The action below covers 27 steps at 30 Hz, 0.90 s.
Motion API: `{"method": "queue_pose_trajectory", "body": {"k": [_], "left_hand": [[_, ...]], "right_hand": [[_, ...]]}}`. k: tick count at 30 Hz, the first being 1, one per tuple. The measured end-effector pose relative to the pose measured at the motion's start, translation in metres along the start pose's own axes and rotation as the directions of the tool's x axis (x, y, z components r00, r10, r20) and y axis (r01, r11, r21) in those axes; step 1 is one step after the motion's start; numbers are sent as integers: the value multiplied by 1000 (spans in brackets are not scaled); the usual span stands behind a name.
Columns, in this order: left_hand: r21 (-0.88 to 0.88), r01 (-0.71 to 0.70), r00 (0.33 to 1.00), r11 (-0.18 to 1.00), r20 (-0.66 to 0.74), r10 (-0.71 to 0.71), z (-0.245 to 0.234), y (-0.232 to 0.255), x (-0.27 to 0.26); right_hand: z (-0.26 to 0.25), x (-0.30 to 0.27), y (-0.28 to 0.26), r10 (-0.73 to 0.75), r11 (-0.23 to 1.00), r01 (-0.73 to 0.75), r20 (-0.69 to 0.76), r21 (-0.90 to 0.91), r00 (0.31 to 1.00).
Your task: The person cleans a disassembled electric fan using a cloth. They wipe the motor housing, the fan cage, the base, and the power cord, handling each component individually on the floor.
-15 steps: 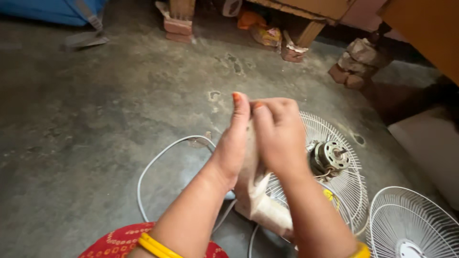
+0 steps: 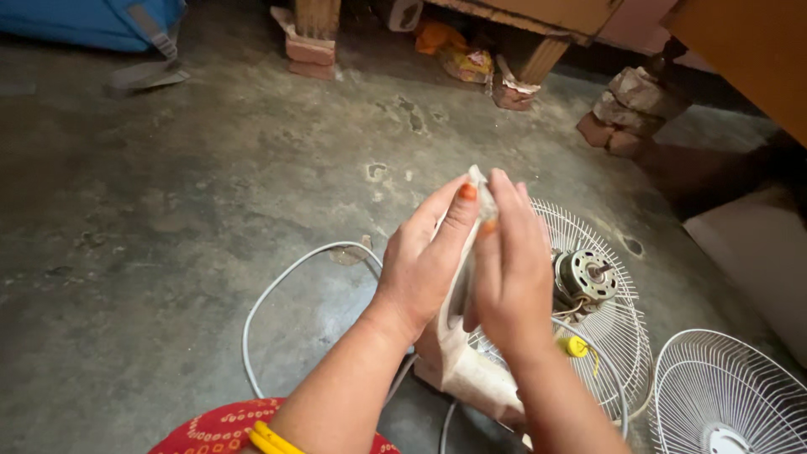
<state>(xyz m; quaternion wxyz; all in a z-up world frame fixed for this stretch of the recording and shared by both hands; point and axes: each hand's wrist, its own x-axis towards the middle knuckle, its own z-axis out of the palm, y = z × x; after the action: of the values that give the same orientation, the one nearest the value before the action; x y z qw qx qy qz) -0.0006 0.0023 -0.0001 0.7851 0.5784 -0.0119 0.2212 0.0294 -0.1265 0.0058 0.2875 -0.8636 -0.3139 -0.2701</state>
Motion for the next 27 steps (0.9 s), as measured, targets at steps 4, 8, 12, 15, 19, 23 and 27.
{"method": "queue_pose_trajectory", "body": {"k": [4,8,12,15,19,23,27], "left_hand": [[268,10,995,963,-103,18,-3,4,2],[349,35,983,937,-183,31,6,5,9],[348,17,986,937,-162,42,10,0,1],[304,-28,984,952,-159,80,7,0,2],[250,62,980,966,-197,-12,1,0,5],[290,58,973,955,-232,12,-4,1,7],[399,22,983,917,-178,54,5,-1,5]], "right_hand": [[5,-13,0,140,990,-140,-2,27,990],[16,-84,-6,251,962,-249,-4,114,968],[15,-83,0,608,694,-525,-10,493,794],[11,-49,-3,489,711,-315,-120,628,864],[9,-54,-21,30,992,-8,-174,128,984],[14,-88,-18,281,931,-282,36,231,959],[12,-72,1,570,659,-491,49,570,820]]}}
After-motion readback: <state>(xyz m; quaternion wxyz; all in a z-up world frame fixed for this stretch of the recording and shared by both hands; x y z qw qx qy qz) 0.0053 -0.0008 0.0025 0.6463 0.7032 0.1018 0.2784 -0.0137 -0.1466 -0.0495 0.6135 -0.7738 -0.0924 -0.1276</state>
